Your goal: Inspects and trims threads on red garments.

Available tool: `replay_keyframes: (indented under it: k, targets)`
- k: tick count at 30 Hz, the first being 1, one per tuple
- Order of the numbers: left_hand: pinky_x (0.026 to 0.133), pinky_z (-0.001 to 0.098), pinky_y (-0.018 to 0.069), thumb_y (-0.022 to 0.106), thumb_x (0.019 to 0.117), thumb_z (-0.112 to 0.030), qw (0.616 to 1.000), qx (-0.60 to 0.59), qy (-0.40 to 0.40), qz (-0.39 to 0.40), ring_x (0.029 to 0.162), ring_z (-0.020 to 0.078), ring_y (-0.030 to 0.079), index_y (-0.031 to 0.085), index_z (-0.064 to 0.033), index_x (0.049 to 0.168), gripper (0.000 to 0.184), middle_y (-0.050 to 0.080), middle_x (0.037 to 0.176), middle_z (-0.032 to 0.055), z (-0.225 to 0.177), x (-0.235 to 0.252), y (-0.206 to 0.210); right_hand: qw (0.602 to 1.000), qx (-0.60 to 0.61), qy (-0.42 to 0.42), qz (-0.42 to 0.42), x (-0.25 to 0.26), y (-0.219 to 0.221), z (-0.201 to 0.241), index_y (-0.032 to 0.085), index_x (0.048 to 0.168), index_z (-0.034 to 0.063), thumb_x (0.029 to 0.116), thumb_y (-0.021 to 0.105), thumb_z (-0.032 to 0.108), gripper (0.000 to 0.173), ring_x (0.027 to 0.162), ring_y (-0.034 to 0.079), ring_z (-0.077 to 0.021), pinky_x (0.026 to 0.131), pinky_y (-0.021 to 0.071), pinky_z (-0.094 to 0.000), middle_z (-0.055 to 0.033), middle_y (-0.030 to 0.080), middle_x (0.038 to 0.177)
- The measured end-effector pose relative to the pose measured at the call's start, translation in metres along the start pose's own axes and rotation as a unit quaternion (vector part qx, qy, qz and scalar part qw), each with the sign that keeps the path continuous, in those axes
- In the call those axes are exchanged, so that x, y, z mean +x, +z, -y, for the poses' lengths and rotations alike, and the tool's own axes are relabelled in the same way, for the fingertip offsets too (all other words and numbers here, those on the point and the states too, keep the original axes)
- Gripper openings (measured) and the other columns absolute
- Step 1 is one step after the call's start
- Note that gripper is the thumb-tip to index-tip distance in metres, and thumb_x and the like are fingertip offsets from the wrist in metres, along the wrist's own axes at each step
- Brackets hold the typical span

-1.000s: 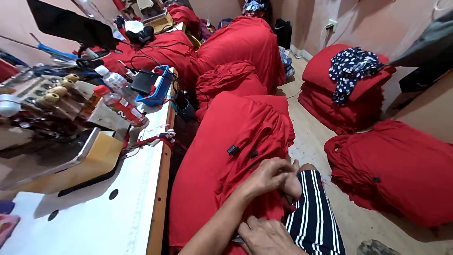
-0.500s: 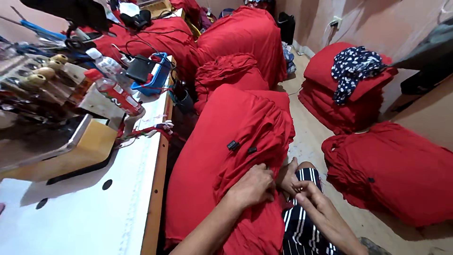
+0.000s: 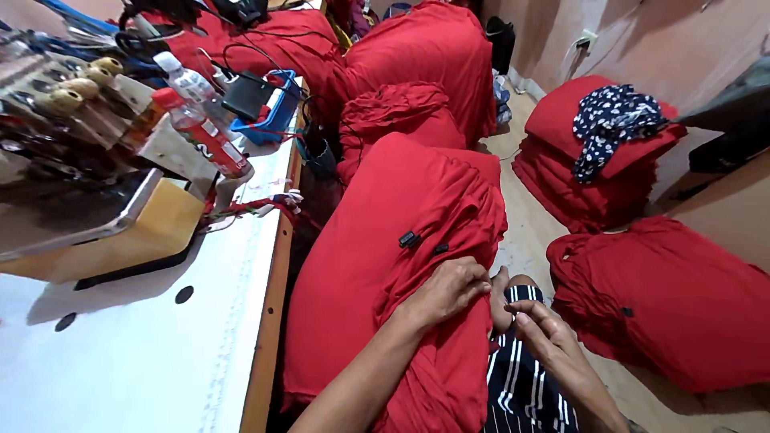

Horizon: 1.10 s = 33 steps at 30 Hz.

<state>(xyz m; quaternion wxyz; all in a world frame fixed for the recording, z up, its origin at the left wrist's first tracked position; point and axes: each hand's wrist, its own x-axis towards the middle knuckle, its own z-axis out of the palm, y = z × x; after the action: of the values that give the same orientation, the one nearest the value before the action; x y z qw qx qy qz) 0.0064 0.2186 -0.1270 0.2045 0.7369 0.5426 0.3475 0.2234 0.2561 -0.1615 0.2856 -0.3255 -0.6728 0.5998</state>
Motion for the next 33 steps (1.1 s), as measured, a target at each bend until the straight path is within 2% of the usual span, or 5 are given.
replay_keyframes:
  k: [9,15,21,33]
  targets:
    - [0.086,0.0401,0.0534,0.056,0.1015,-0.008,1.0,0.005,-0.029,0.004,0.09,0.0293,0.067,0.069,0.0091,0.099,0.022,0.067,0.095,0.021,0.001,0.005,0.005,1.0,0.023,0.005,-0.007,0.018,0.004,0.003,0.061,0.105,0.0057,0.1014,0.05,0.014,0.015,0.055,0.046,0.0052,0.052,0.0405,-0.0125,0.0125,0.053,0.07]
    - [0.085,0.0405,0.0541,0.056,0.1012,-0.008,1.0,0.015,-0.022,0.0,0.089,0.0297,0.067,0.069,0.0088,0.099,0.022,0.067,0.095,0.021,0.002,0.005,0.008,0.999,0.026,0.019,0.013,0.025,0.008,0.006,0.063,0.1,0.0051,0.0996,0.055,0.013,0.011,0.056,0.049,0.0037,0.053,0.0429,-0.0142,0.0101,0.057,0.072]
    - [0.085,0.0405,0.0537,0.056,0.1016,-0.01,1.0,0.014,-0.025,0.01,0.089,0.0299,0.067,0.07,0.0086,0.098,0.023,0.067,0.094,0.0207,0.001,0.005,0.007,0.998,0.064,0.002,-0.007,0.029,0.013,0.0,0.063,0.091,0.0082,0.0994,0.055,0.01,0.011,0.051,0.048,0.0038,0.051,0.0424,-0.0138,0.012,0.055,0.065]
    - [0.087,0.043,0.0534,0.055,0.1023,-0.011,0.999,0.015,-0.041,0.026,0.091,0.0311,0.067,0.07,0.0091,0.1,0.025,0.068,0.096,0.0216,0.0,0.004,0.005,0.996,0.093,-0.006,-0.017,0.027,0.016,-0.007,0.063,0.089,0.0091,0.0964,0.057,0.008,0.01,0.051,0.047,0.0043,0.05,0.0422,-0.0139,0.0125,0.056,0.064]
